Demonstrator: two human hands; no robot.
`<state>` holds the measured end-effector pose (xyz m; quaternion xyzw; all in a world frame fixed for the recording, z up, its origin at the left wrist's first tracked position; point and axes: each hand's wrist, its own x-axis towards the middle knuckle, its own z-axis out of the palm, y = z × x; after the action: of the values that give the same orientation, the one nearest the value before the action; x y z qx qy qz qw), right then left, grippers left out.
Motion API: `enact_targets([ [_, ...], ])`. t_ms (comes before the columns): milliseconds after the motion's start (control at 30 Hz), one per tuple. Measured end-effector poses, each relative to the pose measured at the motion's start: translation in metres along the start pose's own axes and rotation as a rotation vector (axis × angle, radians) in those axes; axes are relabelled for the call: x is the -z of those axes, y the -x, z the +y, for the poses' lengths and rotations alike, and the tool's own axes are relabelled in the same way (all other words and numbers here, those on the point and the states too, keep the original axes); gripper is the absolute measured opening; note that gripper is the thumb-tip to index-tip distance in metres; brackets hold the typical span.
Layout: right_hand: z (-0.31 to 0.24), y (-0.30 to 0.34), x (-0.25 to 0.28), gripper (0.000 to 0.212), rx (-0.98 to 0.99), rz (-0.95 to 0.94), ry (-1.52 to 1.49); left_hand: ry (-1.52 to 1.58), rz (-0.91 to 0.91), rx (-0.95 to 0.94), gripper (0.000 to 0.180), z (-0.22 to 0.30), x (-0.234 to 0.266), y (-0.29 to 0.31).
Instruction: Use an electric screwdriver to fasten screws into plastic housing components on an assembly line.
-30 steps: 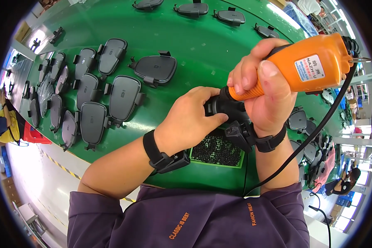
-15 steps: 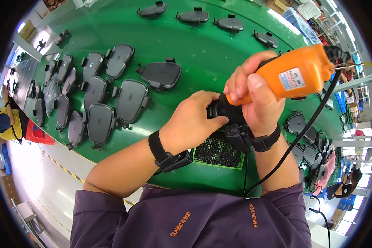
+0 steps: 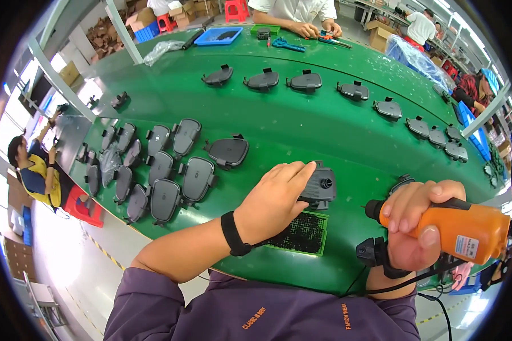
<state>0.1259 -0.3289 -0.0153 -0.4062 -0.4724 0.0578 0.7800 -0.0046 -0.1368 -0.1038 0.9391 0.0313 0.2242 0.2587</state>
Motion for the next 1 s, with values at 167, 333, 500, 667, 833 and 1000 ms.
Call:
enact_targets([
  [167, -0.014, 0.000, 0.008, 0.049, -0.031, 0.049, 0.013, 0.003, 0.078, 0.111, 0.067, -0.007, 0.054, -0.034],
  [333, -0.005, -0.004, 0.005, 0.043, 0.032, 0.042, 0.151, -0.404, 0.113, 0.406, 0.059, -0.139, 0.129, -0.073],
  [500, -0.008, -0.004, 0.006, 0.046, -0.012, 0.091, 0.184, -0.647, 0.085, 0.808, 0.066, -0.299, 0.181, -0.060],
  [667, 0.000, -0.003, 0.007, 0.047, -0.056, 0.133, 0.203, -0.691, 0.176, 0.897, 0.066, -0.388, 0.182, -0.050],
  [833, 0.016, -0.005, 0.014, 0.047, -0.066, 0.106, 0.205, -0.808, -0.105, 1.117, 0.053, -0.337, 0.173, -0.098],
  [1000, 0.025, -0.008, 0.021, 0.048, -0.061, 0.063, 0.202, -0.824, -0.004, 0.555, 0.060, -0.381, 0.136, -0.133],
])
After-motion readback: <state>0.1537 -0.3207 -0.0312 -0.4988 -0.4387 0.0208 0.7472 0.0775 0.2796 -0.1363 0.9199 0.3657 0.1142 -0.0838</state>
